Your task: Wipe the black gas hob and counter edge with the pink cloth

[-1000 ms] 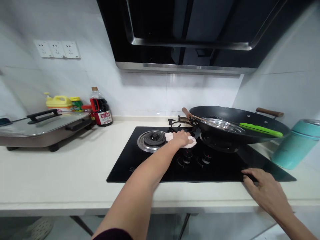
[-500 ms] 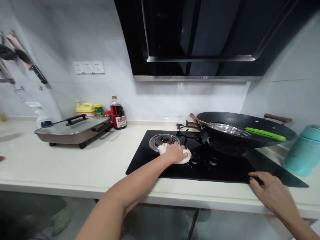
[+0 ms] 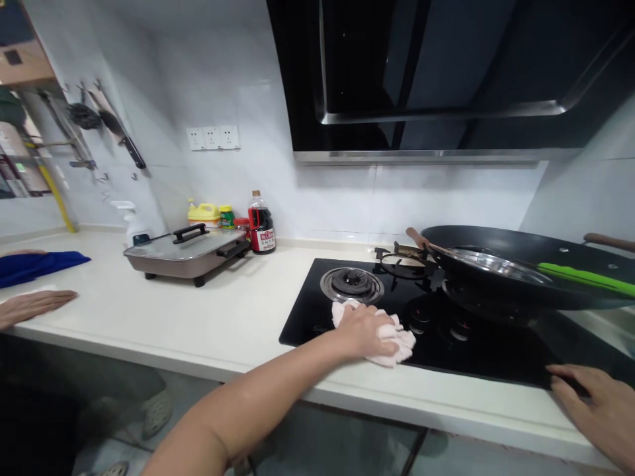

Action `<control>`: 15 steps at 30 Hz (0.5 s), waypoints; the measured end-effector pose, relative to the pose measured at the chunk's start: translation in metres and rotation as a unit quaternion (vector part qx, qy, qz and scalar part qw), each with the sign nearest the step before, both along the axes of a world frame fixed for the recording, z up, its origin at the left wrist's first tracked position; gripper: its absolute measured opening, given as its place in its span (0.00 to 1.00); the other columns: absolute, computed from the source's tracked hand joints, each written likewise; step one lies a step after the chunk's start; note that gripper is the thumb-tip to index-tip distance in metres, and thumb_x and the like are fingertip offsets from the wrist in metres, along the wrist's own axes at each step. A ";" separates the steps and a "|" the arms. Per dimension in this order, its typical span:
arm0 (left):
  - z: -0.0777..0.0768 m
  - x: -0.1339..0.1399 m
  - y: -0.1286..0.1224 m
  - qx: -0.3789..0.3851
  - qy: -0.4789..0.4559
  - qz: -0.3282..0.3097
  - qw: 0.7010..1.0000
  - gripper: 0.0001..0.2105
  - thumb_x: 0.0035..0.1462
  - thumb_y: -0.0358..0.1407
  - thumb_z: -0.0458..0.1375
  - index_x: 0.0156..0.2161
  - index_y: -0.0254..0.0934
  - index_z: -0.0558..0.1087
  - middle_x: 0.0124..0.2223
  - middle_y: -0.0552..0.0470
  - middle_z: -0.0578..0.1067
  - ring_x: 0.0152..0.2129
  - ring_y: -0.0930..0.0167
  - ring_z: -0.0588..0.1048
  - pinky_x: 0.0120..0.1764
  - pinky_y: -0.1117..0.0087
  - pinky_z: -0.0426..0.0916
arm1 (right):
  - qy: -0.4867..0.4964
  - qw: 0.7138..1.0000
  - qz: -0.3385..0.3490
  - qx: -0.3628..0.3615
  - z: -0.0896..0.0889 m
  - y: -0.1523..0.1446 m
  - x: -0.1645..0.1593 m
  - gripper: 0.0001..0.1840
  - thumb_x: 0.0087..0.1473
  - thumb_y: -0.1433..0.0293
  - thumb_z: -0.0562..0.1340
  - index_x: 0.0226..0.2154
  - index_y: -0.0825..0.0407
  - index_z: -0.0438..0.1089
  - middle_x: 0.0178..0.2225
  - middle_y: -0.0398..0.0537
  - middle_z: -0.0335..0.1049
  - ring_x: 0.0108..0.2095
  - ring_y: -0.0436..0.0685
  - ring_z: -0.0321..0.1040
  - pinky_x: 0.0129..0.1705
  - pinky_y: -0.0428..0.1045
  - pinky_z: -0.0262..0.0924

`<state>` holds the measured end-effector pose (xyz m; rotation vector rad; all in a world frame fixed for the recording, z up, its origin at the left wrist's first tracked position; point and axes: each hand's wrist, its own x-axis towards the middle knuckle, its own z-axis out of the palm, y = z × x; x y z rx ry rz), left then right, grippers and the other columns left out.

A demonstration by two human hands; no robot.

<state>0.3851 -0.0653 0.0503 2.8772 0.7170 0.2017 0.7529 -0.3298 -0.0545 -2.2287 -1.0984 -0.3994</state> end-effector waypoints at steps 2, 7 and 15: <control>0.002 0.000 0.026 0.017 0.015 0.073 0.997 0.27 0.58 0.58 0.57 0.60 0.55 0.72 0.60 0.51 0.74 0.58 0.56 0.69 0.61 0.51 0.59 | 0.012 1.000 0.003 0.004 0.000 0.000 0.002 0.21 0.50 0.52 0.56 0.33 0.44 0.80 0.44 0.57 0.80 0.44 0.73 0.76 0.46 0.65 0.67; 0.004 -0.027 0.077 0.046 0.003 0.182 0.982 0.27 0.61 0.57 0.55 0.62 0.54 0.70 0.64 0.50 0.71 0.62 0.55 0.66 0.62 0.49 0.59 | 0.021 1.000 0.011 0.015 0.004 -0.001 0.000 0.19 0.48 0.52 0.58 0.31 0.42 0.80 0.43 0.56 0.81 0.44 0.74 0.76 0.46 0.66 0.67; 0.000 -0.106 0.096 0.046 -0.001 0.330 0.943 0.30 0.63 0.62 0.49 0.65 0.54 0.67 0.63 0.45 0.70 0.61 0.53 0.67 0.59 0.48 0.62 | 0.015 1.000 -0.005 0.016 0.007 0.001 -0.009 0.18 0.48 0.53 0.58 0.31 0.43 0.79 0.44 0.60 0.80 0.43 0.76 0.75 0.45 0.67 0.66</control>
